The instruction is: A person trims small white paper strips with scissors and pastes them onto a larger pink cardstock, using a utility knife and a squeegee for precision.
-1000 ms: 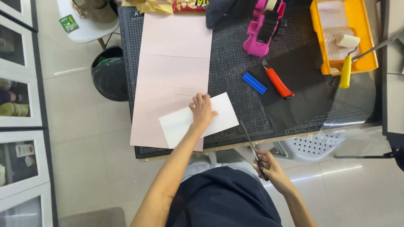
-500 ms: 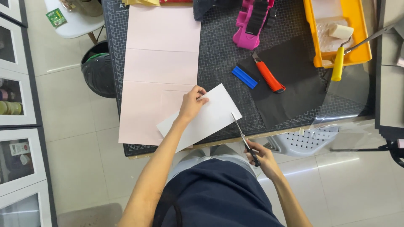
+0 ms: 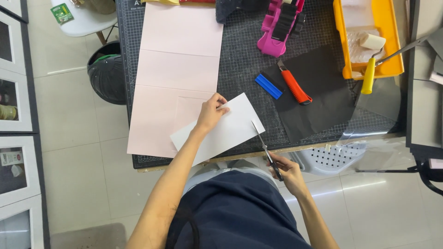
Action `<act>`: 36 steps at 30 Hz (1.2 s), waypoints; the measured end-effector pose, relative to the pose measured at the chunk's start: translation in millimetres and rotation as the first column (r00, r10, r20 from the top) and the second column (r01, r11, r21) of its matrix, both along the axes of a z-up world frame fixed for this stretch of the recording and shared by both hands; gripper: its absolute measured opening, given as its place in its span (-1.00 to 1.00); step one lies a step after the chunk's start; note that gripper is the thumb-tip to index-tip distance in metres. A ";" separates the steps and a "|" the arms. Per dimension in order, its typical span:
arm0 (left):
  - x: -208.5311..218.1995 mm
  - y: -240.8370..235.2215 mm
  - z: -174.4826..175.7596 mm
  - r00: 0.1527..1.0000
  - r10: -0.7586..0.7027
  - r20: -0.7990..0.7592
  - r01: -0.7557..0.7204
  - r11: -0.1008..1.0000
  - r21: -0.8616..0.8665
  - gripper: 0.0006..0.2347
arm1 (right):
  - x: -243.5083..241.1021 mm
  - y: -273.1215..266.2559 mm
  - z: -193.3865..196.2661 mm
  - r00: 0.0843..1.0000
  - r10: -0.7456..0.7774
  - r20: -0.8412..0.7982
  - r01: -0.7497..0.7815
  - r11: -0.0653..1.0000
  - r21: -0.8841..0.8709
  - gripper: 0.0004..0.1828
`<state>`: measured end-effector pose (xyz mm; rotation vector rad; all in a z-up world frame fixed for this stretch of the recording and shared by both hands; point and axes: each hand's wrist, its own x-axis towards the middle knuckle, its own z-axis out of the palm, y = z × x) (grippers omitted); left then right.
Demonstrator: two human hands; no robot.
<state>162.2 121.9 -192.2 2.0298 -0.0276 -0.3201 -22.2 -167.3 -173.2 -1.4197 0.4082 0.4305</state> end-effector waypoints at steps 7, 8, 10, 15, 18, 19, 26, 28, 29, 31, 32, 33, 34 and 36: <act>-1.0 3.8 -0.7 1.000 0.016 -0.012 -0.017 1.000 -0.012 -0.80 | -0.9 -1.9 -14.1 0.999 -0.035 0.037 0.035 0.999 0.011 -0.40; -1.0 3.1 -0.5 1.000 0.014 -0.008 -0.014 1.000 -0.018 -0.81 | 0.0 -1.1 -14.4 0.998 -0.047 0.037 0.047 0.999 0.021 -0.41; -2.3 -1.9 -3.1 1.000 0.012 -0.007 -0.012 1.000 -0.024 -0.81 | 3.9 1.6 -16.5 0.998 -0.060 0.035 0.059 0.998 0.029 -0.43; -5.6 -8.1 1.3 0.999 -0.035 0.002 0.035 0.999 -0.035 -0.83 | 15.4 8.3 -22.5 0.997 -0.049 0.066 0.045 0.997 0.063 -0.39; -2.6 -4.3 -7.0 0.999 -0.038 -0.013 0.038 0.998 -0.043 -0.83 | 16.5 14.8 -10.2 0.995 -0.042 0.086 0.038 0.998 0.042 -0.39; -2.7 -4.7 -4.8 0.999 -0.037 -0.012 0.036 0.998 -0.043 -0.83 | 15.5 13.5 -15.5 0.995 -0.040 0.087 0.037 0.998 0.042 -0.39; -8.5 -13.0 10.3 0.995 -0.093 -0.027 0.091 0.993 -0.079 -0.84 | 22.9 18.3 -24.3 0.988 -0.098 0.120 0.090 0.993 0.073 -0.43; -6.9 -13.8 13.8 0.994 -0.102 -0.033 0.100 0.992 -0.071 -0.84 | 27.6 23.2 -18.3 0.986 -0.110 0.123 0.102 0.992 0.068 -0.43; -4.3 -13.4 15.2 0.994 -0.108 -0.027 0.106 0.992 -0.069 -0.84 | 28.8 25.1 -16.0 0.984 -0.114 0.133 0.105 0.992 0.074 -0.42; -8.1 -13.5 15.0 0.994 -0.110 -0.029 0.108 0.992 -0.070 -0.85 | 23.7 25.3 -16.6 0.984 -0.115 0.136 0.105 0.991 0.078 -0.42; -7.6 -13.3 15.0 0.993 -0.114 -0.035 0.110 0.991 -0.080 -0.85 | 23.5 24.9 -19.9 0.982 -0.126 0.137 0.115 0.989 0.091 -0.42; -7.0 -13.3 15.3 0.992 -0.117 -0.041 0.113 0.989 -0.091 -0.85 | 23.4 24.3 -23.1 0.981 -0.138 0.139 0.124 0.987 0.104 -0.41; -8.2 -16.5 10.9 0.992 -0.119 -0.040 0.115 0.989 -0.090 -0.85 | 23.8 22.6 -32.6 0.980 -0.139 0.140 0.125 0.987 0.105 -0.41; -15.1 -23.5 0.7 0.984 -0.178 -0.030 0.173 0.977 -0.128 -0.81 | 20.1 18.5 -52.0 0.977 -0.164 0.137 0.144 0.978 0.150 -0.42</act>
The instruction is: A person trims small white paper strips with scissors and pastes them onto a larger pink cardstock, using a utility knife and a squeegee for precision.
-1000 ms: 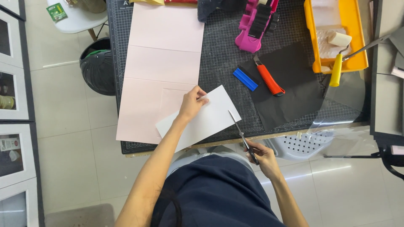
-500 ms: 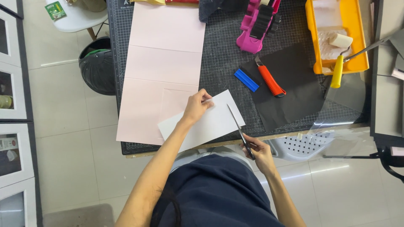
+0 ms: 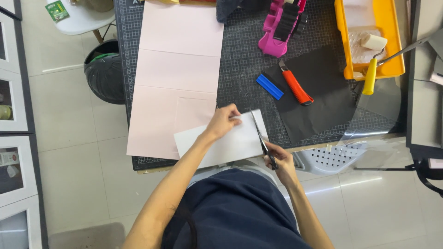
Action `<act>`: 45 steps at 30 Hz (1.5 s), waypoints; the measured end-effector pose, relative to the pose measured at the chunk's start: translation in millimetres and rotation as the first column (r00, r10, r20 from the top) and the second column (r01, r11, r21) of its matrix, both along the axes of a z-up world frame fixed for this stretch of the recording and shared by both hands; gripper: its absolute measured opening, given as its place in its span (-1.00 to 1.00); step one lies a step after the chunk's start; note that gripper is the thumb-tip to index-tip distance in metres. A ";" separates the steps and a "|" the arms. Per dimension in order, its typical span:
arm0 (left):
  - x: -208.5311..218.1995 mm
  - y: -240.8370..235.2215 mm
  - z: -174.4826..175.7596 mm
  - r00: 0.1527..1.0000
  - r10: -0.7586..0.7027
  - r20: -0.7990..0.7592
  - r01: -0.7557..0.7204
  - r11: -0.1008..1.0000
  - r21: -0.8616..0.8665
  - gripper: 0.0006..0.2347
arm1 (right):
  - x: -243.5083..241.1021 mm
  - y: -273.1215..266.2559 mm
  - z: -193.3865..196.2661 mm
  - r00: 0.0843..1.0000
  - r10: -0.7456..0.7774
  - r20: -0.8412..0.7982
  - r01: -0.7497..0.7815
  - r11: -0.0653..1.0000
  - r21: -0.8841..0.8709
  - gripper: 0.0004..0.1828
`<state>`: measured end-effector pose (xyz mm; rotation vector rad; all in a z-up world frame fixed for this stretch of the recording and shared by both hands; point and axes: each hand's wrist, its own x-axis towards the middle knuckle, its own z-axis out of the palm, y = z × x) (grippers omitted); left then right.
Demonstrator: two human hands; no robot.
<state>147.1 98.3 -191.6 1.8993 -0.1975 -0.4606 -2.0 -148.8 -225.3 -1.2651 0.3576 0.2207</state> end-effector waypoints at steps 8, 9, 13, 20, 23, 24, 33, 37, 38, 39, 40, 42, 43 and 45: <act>7.0 -13.0 4.0 0.997 -0.072 0.018 0.070 0.992 0.107 -0.80 | 14.0 4.5 32.1 1.000 0.024 0.005 -0.024 0.998 -0.051 -0.43; 12.2 -16.2 1.3 0.995 -0.087 0.045 0.079 0.985 0.153 -0.79 | 15.5 3.8 34.0 1.000 0.013 0.002 -0.013 0.999 -0.047 -0.43; 72.0 -29.6 17.6 0.979 -0.156 0.132 0.117 0.957 0.267 -0.78 | 1.4 -17.4 43.7 0.996 -0.080 -0.039 0.083 0.992 0.095 -0.46; 157.6 -84.5 45.9 0.641 -0.502 0.580 0.072 0.792 0.607 -0.39 | -30.2 -68.3 26.1 0.993 -0.115 0.010 0.111 0.977 0.182 -0.40; 138.4 -97.4 -15.9 0.692 -0.547 0.471 0.160 0.752 0.639 -0.46 | -39.7 -75.6 29.2 0.989 -0.150 -0.014 0.151 0.978 0.147 -0.45; 129.8 -99.7 -47.3 0.740 -0.598 0.308 0.332 0.723 0.606 -0.67 | -41.3 -77.4 28.4 0.984 -0.172 -0.045 0.176 0.976 0.126 -0.48; 56.1 -70.4 -27.2 0.757 -0.628 0.182 0.368 0.640 0.675 -0.70 | -40.6 -103.5 9.6 0.996 -0.087 -0.031 0.091 0.981 0.171 -0.42; 33.4 -63.3 -17.6 0.923 -0.385 0.000 0.353 0.845 0.401 -0.83 | -24.2 -113.9 18.3 0.999 -0.051 -0.013 0.053 0.986 0.159 -0.40; 29.2 -62.9 -13.8 0.977 -0.214 -0.007 0.208 0.945 0.253 -0.86 | -18.9 -114.3 24.5 1.000 -0.029 0.001 0.028 0.985 0.173 -0.40; 25.2 -62.4 -10.0 0.998 -0.039 -0.042 0.043 0.994 0.102 -0.88 | -13.4 -114.6 30.8 1.000 -0.006 0.015 0.003 0.982 0.186 -0.40; 20.1 -61.6 6.6 0.999 -0.039 -0.037 0.042 0.994 0.102 -0.88 | -9.9 -113.3 35.0 1.000 -0.006 0.020 0.002 0.982 0.186 -0.40; 10.9 -59.0 40.4 0.990 0.063 -0.124 -0.069 0.997 -0.044 -0.89 | -1.4 -109.5 43.6 0.999 0.038 0.025 -0.042 0.974 0.221 -0.36; 8.5 -58.3 55.1 0.991 0.064 -0.118 -0.070 0.997 -0.043 -0.89 | 3.7 -108.9 43.5 0.999 0.038 0.031 -0.044 0.974 0.222 -0.36; 2.5 -57.0 84.1 0.989 0.092 -0.119 -0.105 0.988 -0.111 -0.85 | 12.1 -106.9 42.8 0.993 0.092 0.068 -0.103 0.975 0.194 -0.30</act>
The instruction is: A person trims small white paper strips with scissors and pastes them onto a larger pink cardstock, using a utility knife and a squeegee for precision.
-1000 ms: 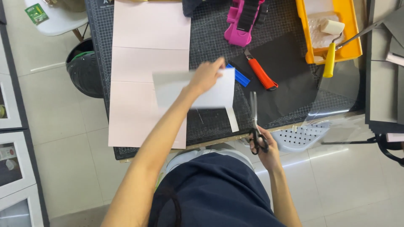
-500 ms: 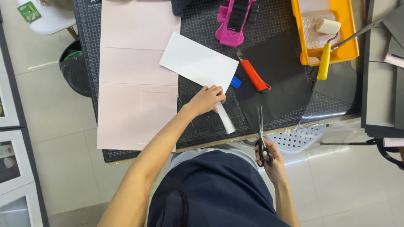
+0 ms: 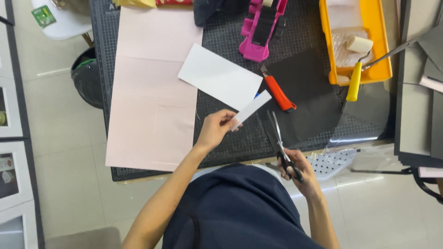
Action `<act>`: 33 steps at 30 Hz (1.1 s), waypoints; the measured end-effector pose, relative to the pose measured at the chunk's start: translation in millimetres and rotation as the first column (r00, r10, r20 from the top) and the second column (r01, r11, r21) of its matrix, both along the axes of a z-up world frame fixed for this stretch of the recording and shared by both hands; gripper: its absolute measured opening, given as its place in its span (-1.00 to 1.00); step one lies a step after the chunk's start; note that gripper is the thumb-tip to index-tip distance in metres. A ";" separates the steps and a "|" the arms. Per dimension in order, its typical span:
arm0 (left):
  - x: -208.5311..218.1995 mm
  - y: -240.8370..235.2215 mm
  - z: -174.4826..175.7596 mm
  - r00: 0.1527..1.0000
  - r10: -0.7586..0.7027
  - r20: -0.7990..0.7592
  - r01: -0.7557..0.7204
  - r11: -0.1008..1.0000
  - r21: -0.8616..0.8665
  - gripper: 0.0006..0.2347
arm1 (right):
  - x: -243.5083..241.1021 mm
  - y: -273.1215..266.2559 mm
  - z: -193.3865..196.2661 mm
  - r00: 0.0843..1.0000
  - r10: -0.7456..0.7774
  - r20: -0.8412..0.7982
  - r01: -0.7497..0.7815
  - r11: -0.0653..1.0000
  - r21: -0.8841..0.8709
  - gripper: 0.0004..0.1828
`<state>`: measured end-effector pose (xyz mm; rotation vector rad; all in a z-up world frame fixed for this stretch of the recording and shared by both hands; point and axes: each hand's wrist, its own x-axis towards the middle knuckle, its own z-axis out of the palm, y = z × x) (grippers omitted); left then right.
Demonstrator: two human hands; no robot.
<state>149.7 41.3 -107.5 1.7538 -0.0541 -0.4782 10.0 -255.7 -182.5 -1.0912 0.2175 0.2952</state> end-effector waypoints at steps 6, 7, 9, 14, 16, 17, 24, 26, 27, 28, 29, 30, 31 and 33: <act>-14.4 10.3 0.3 0.999 -0.027 -0.019 0.028 0.998 0.056 -0.86 | 26.4 11.6 38.2 0.999 0.052 0.017 -0.046 0.963 -0.264 -0.33; -16.8 11.7 0.8 0.999 -0.027 -0.026 0.028 0.998 0.056 -0.86 | 28.7 13.2 43.2 0.999 0.052 0.010 -0.048 0.963 -0.264 -0.33; -21.4 13.5 1.4 0.999 -0.038 -0.031 0.041 0.996 0.085 -0.86 | 33.7 15.4 53.2 0.997 0.078 -0.002 -0.074 0.936 -0.345 -0.35; -18.9 14.1 14.0 0.991 -0.135 0.015 0.135 0.991 -0.011 -0.57 | 25.0 14.5 56.3 0.992 0.125 -0.032 -0.128 0.919 -0.373 -0.37; -16.3 9.6 22.7 0.987 -0.155 0.041 0.158 0.985 -0.074 -0.49 | 21.3 15.8 61.6 0.988 0.148 -0.038 -0.151 0.914 -0.377 -0.38; -13.5 7.9 24.5 0.979 -0.201 0.038 0.204 0.974 -0.102 -0.53 | 21.7 16.9 64.9 0.981 0.190 -0.033 -0.187 0.900 -0.394 -0.37; -2.6 3.3 31.4 0.936 -0.339 0.089 0.347 0.932 -0.102 -0.63 | 19.5 17.0 73.3 0.965 0.261 -0.023 -0.247 0.877 -0.413 -0.36; -2.1 5.5 34.7 0.933 -0.349 0.093 0.357 0.929 -0.097 -0.62 | 21.8 17.4 82.1 0.961 0.276 -0.019 -0.258 0.871 -0.417 -0.36; -3.0 7.2 36.3 0.929 -0.359 0.092 0.367 0.926 -0.092 -0.61 | 21.7 18.2 86.4 0.957 0.290 -0.018 -0.271 0.867 -0.419 -0.35; -2.8 8.5 36.3 0.929 -0.358 0.090 0.366 0.926 -0.092 -0.61 | 23.9 20.3 94.0 0.957 0.291 -0.019 -0.272 0.867 -0.418 -0.35; -2.1 9.5 36.2 0.921 -0.381 0.088 0.388 0.916 -0.098 -0.61 | 26.4 22.2 101.4 0.949 0.315 -0.027 -0.296 0.855 -0.427 -0.36; -1.3 10.4 36.1 0.911 -0.403 0.086 0.410 0.906 -0.104 -0.61 | 29.0 24.1 108.8 0.940 0.339 -0.034 -0.319 0.842 -0.435 -0.36; -2.1 11.1 37.4 0.912 -0.402 0.084 0.410 0.906 -0.106 -0.61 | 28.5 23.4 109.5 0.940 0.339 -0.037 -0.321 0.842 -0.435 -0.36; -2.7 13.2 40.5 0.897 -0.435 0.076 0.441 0.890 -0.117 -0.59 | 29.2 22.3 111.0 0.935 0.353 -0.042 -0.335 0.837 -0.433 -0.37</act>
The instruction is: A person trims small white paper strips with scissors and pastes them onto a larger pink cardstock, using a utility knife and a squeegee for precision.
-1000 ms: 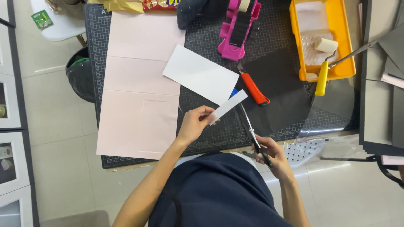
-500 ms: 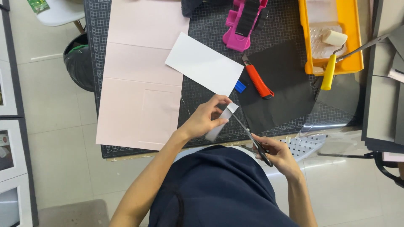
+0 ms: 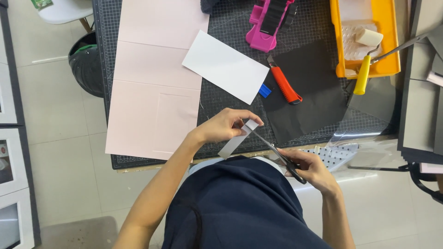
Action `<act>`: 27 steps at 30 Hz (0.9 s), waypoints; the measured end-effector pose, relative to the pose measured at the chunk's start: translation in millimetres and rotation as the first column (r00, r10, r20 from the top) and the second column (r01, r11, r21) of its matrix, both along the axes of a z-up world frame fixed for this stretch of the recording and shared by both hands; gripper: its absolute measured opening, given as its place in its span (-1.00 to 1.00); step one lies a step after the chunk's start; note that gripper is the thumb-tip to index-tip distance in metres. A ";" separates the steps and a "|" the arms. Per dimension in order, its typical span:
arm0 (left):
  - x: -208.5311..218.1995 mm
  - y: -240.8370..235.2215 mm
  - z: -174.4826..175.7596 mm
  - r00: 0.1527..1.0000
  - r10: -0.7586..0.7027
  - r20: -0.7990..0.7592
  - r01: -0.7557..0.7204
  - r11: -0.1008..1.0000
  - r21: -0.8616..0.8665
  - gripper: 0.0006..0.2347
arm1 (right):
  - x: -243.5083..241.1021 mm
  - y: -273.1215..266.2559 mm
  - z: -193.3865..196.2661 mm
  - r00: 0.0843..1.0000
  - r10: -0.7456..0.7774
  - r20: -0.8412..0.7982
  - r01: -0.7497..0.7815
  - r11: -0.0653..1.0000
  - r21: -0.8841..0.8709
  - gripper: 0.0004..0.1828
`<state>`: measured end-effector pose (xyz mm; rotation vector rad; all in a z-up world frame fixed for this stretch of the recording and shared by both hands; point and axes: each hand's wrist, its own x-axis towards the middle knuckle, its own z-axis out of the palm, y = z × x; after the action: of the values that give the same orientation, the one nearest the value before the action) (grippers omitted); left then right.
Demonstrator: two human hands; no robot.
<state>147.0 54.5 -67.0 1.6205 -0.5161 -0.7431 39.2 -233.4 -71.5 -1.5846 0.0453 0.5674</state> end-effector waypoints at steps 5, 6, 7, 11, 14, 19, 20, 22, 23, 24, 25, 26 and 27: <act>2.1 2.6 1.6 1.000 -0.022 0.004 0.022 1.000 -0.010 -0.56 | 0.2 -0.3 3.3 1.000 0.021 0.000 -0.021 0.999 -0.024 -0.37; 2.7 2.3 2.5 1.000 -0.020 0.009 0.020 1.000 -0.015 -0.55 | 0.3 0.1 4.3 1.000 0.020 0.001 -0.020 1.000 -0.024 -0.38; 3.3 2.1 2.3 1.000 -0.019 0.010 0.019 1.000 -0.016 -0.55 | 1.1 1.5 6.8 1.000 0.021 0.002 -0.021 0.999 -0.025 -0.38; 3.5 2.2 0.2 1.000 -0.010 0.009 0.010 1.000 -0.024 -0.54 | 2.9 5.5 10.0 0.999 0.041 0.028 -0.040 0.999 -0.036 -0.37; 2.3 2.7 -2.0 1.000 -0.012 0.000 0.012 1.000 -0.028 -0.54 | 1.8 8.6 12.2 0.998 0.044 0.038 -0.042 0.998 -0.046 -0.36; 0.7 2.6 -2.3 1.000 -0.009 -0.003 0.009 0.999 -0.032 -0.54 | 2.3 14.3 18.5 0.998 0.046 0.048 -0.043 0.996 -0.078 -0.37; 0.6 2.0 -4.2 1.000 -0.009 -0.012 0.008 0.999 -0.035 -0.54 | 3.0 14.9 20.2 0.998 0.047 0.048 -0.042 0.995 -0.091 -0.37; 1.3 0.3 -8.6 1.000 -0.010 -0.021 0.009 0.999 -0.038 -0.53 | 3.1 13.8 19.3 0.998 0.046 0.048 -0.040 0.994 -0.105 -0.37; 1.9 -0.6 -11.1 1.000 -0.013 -0.024 0.012 0.999 -0.038 -0.54 | 2.5 12.4 16.8 0.998 0.043 0.041 -0.038 0.992 -0.117 -0.37; 2.5 -1.3 -13.4 1.000 -0.016 -0.026 0.015 0.999 -0.036 -0.54 | 1.8 11.2 14.2 0.999 0.041 0.033 -0.036 0.991 -0.129 -0.38; 2.0 -2.5 -13.2 1.000 -0.017 -0.026 0.016 0.999 -0.036 -0.54 | -0.2 8.2 9.7 0.999 0.039 0.033 -0.034 0.991 -0.129 -0.38; 2.0 -3.9 -12.8 0.999 -0.020 -0.040 0.018 0.999 -0.034 -0.53 | -1.9 5.3 5.3 0.999 0.040 0.033 -0.034 0.989 -0.147 -0.38; 2.2 -5.4 -12.5 0.998 -0.022 -0.054 0.020 0.999 -0.033 -0.52 | -3.6 2.3 0.8 0.999 0.040 0.033 -0.034 0.986 -0.165 -0.39</act>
<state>149.1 49.1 -79.4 1.5632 -0.5044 -0.7886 35.6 -231.1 -70.7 -1.7592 0.0363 0.5756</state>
